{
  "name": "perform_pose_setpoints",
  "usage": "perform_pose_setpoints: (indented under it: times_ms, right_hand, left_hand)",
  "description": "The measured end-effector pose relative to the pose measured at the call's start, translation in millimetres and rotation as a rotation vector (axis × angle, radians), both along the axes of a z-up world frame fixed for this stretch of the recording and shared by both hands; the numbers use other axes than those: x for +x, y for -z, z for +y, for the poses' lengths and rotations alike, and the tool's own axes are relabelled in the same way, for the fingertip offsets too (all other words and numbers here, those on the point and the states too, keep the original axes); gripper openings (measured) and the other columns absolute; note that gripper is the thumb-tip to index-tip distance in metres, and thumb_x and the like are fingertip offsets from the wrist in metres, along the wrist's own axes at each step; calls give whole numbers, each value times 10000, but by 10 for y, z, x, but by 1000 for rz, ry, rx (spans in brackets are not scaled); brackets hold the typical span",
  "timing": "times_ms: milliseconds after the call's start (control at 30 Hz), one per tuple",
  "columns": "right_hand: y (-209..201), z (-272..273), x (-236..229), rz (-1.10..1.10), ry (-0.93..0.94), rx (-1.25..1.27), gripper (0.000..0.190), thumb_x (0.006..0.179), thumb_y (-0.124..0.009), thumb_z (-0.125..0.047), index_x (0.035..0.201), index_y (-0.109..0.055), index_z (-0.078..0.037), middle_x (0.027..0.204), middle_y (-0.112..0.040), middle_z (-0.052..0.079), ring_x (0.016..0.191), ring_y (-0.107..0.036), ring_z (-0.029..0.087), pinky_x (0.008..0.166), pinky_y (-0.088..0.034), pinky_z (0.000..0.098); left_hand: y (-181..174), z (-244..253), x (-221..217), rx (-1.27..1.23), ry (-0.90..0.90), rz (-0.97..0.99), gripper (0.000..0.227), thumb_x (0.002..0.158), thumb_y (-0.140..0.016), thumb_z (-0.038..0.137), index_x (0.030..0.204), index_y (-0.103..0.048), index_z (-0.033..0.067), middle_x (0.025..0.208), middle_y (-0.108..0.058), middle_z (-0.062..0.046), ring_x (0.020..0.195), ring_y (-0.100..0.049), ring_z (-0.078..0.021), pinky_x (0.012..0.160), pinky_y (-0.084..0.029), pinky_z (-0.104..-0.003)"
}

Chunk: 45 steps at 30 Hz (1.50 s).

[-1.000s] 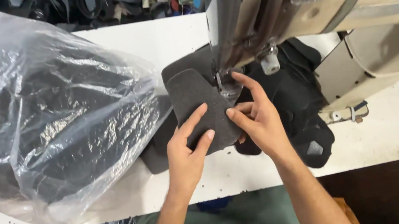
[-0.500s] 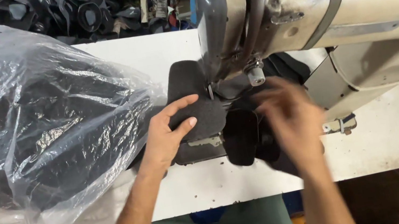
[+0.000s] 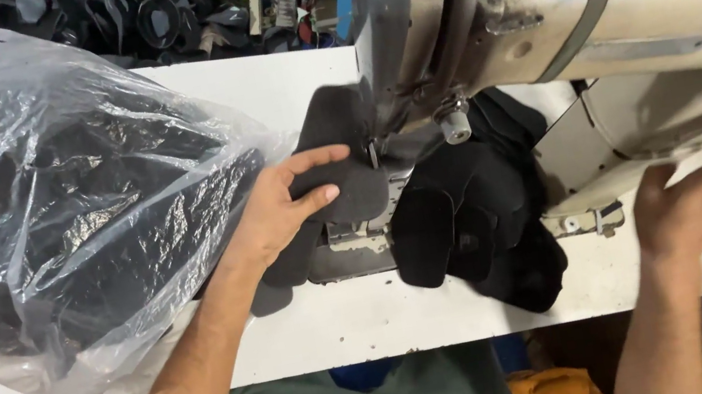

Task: Prepare and stitch shoe components using an industrial sewing machine.

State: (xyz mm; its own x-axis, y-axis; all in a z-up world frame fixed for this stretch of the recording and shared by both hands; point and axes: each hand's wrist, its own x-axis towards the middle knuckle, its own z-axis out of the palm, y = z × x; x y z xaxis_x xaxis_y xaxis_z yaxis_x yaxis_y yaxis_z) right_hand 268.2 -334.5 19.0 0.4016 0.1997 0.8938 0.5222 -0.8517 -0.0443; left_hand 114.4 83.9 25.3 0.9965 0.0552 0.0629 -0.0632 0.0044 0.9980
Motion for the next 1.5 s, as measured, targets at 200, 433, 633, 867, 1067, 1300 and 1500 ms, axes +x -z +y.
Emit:
perform_pose_setpoints:
  times_ms: [200,433,633,867,1067,1300,1500]
  right_hand:
    - [190,-85,121,190,7,150,1058,690,-502,212,1645,-168,-99,1577,-239,160,1477,-357,293,1244,-346,478]
    - [108,-69,131,82,-48,70,966,749,-561,198,1605,-194,-56,1470,-298,180,1376,-376,324,1204,-421,502]
    - [127,-89,107,148,-10,83,889,808,-571,159,1592,-204,-42,1453,-332,190,1339,-396,331,1139,-408,512]
    - [195,-175,40,172,54,39,795,1007,-683,51,1611,-175,-46,1478,-304,208,1378,-365,343,1166,-398,510]
    - [326,-154,234,67,-134,100,954,812,-548,193,1622,-139,-102,1516,-281,216,1400,-371,330,1227,-446,464]
    - [306,-169,192,95,-30,35,985,776,-553,197,1615,-119,-83,1513,-357,207,1395,-380,280,1219,-408,490]
    - [157,-81,150,68,-56,39,898,784,-565,227,1560,-200,-40,1429,-352,233,1351,-370,330,1178,-363,517]
  left_hand:
    - [-85,-16,93,-94,-61,66,511,862,-689,-81,1360,-655,25,1232,-724,-44,1078,-662,-101,977,-544,-261]
    - [-188,-109,113,172,-214,-50,500,829,-713,-54,1321,-677,25,1281,-723,-37,1170,-638,-102,1052,-478,-259]
    - [-31,-250,13,269,-444,-146,455,850,-748,7,1300,-683,21,1256,-736,-80,1152,-674,-133,1031,-505,-282]
    - [160,-629,-353,163,-643,-165,406,921,-715,2,1326,-694,-7,1164,-724,-93,1015,-664,-129,898,-535,-249]
    - [176,-947,-450,-362,-517,-161,394,943,-643,-16,1334,-588,-23,1139,-692,-53,905,-680,-60,810,-642,-268]
    - [350,-894,-303,-377,-576,-182,396,987,-685,-44,1380,-644,-62,960,-649,-63,739,-566,-65,761,-642,-297]
    - [277,-801,-188,-258,-577,-211,366,945,-683,-52,1310,-645,-56,1015,-727,-74,784,-688,-87,702,-606,-251]
